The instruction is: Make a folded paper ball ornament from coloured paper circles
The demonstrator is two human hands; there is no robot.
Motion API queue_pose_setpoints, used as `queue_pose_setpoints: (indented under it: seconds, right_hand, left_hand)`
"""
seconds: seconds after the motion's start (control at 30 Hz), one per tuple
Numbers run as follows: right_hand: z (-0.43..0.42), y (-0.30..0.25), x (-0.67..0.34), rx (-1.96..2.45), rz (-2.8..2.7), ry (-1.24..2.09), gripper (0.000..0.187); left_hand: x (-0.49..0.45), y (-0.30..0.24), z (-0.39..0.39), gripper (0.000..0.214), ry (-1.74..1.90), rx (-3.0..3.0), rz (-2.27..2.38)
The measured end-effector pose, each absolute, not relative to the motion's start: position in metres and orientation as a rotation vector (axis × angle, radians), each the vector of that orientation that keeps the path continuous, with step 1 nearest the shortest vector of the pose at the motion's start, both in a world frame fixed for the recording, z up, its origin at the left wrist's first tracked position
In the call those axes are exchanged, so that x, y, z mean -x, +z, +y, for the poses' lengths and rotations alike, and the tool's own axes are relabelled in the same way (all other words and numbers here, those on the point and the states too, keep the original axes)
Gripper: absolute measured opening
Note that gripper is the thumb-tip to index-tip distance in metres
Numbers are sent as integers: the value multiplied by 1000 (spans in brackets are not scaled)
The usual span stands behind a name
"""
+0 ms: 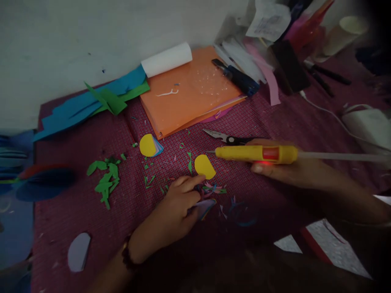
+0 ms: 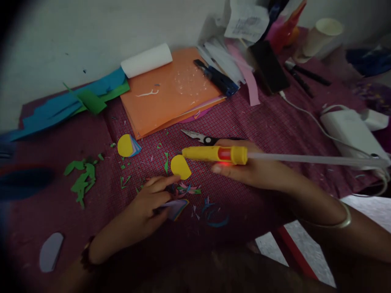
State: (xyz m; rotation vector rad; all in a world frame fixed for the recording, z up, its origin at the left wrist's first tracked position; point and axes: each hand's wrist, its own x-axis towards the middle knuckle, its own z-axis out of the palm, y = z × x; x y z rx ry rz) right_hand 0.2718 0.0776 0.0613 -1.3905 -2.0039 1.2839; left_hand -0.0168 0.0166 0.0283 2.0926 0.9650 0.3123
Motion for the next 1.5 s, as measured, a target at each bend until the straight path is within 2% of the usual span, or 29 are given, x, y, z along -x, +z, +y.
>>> queue_pose_setpoints:
  seconds: [0.27,0.47,0.6,0.9,1.33,1.5]
  right_hand:
    - [87,38,-265,1363,-2224,1163,26]
    - [85,39,-260,1467,-2135,1227,30]
    - [87,39,-259,1445,-2234,1142,29]
    - [93,35,-263,1487,-2411,972,45]
    - [74,41,-277,1503,-2484,1251,44]
    - [86,44,-267,1568,-2415,1097,45]
  left_hand:
    - [16,21,14,14,285,-2091,1009]
    - [13,21,14,13,358,-2119,1022]
    - [13,19,14,12,391,-2121,1013]
    - [12,20,13,14,341,-2083,1035]
    - [9,20,14,12,347,-2167,1070]
    - [9,21,16,11,342,-2175,1065]
